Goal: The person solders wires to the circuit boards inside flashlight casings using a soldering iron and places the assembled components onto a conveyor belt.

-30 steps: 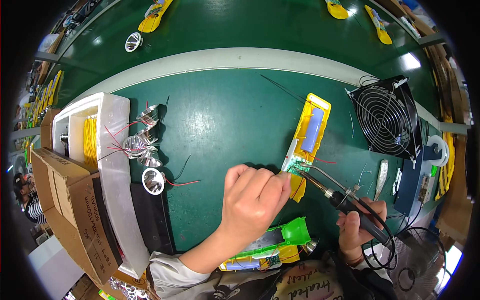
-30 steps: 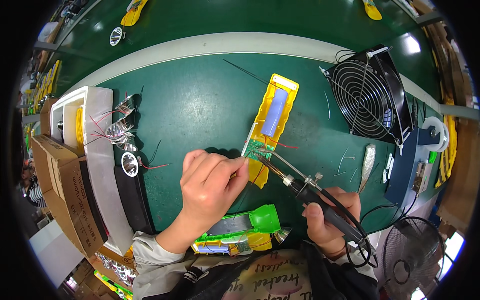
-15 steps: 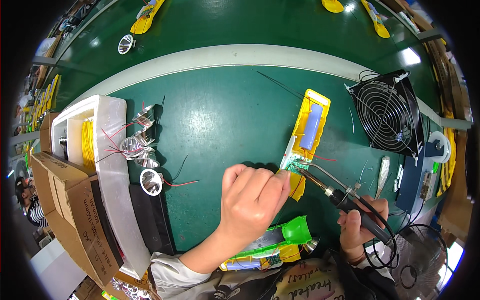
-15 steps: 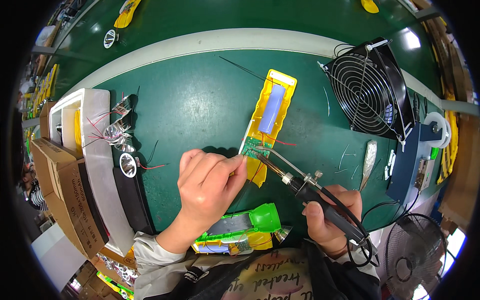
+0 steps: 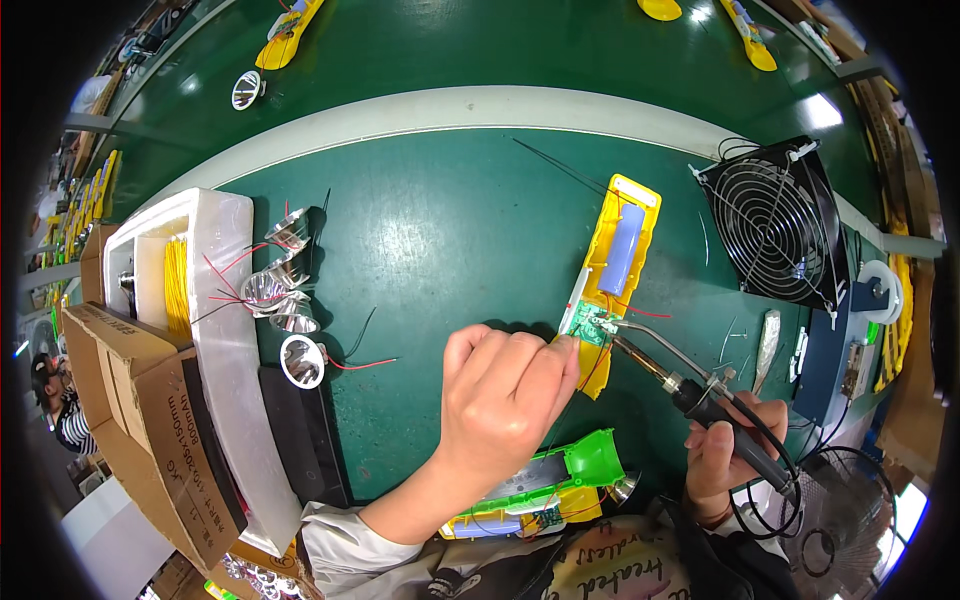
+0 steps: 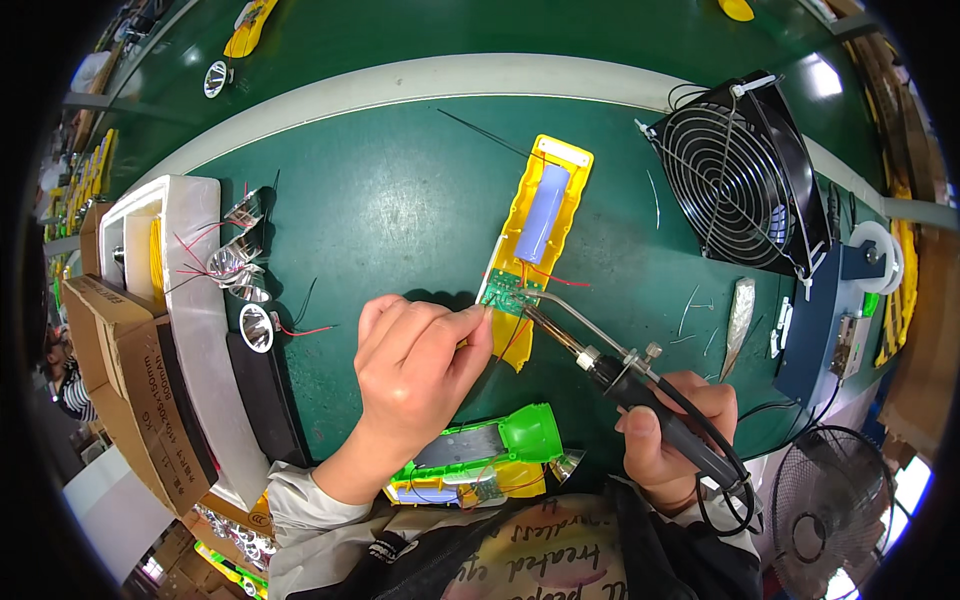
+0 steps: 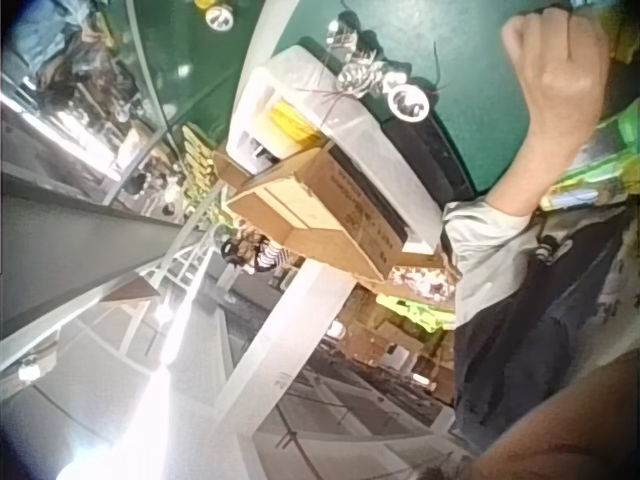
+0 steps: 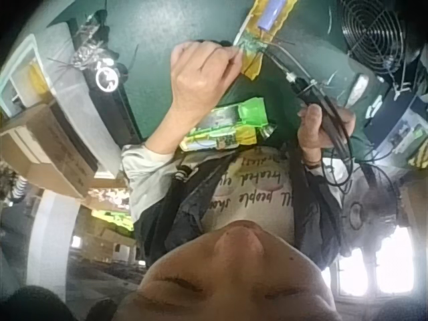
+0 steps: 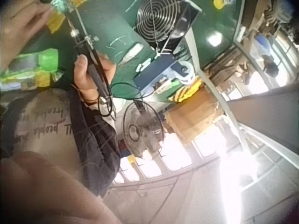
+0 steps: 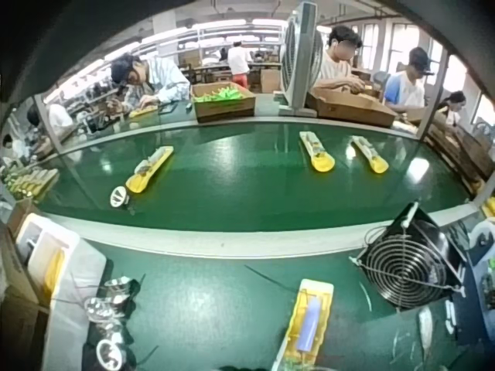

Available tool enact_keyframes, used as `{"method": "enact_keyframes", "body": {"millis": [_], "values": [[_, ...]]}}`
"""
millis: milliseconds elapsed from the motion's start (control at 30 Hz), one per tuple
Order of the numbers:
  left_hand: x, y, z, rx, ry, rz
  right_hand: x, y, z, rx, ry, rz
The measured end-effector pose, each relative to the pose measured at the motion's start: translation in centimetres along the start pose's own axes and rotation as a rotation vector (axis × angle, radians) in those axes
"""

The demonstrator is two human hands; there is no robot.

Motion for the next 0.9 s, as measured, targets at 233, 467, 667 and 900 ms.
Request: {"method": "enact_keyframes", "body": {"millis": [233, 467, 667, 900], "values": [[-0.1, -0.3, 0.0, -0.02, -0.01, -0.002, 0.2, -1.0, 0.0, 0.034, -0.008, -0.024], [0.1, -0.5, 0.0, 0.008, -0.07, -0.032, 0.7, -3.9, 0.8, -0.085, -0.053, -0.08], [0.4, -0.4, 0.1, 0.051, -0.073, -0.045, 0.4, -5.7, 2.7, -0.129, -0.009, -0.128], [1.3, -1.0, 0.6, 0.115, -0.074, -0.002, 1.2, -7.3, 4.2, -0.18, -0.057, -0.1]]}}
Point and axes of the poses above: each hand's wrist, its own z-axis away from the middle knuckle, its own y-axis out of the palm, x = y × z, the point moved 10 cm from there along -z, towards the middle knuckle, and after that the axes turned 1 degree about -z, right-handed, at the moved point
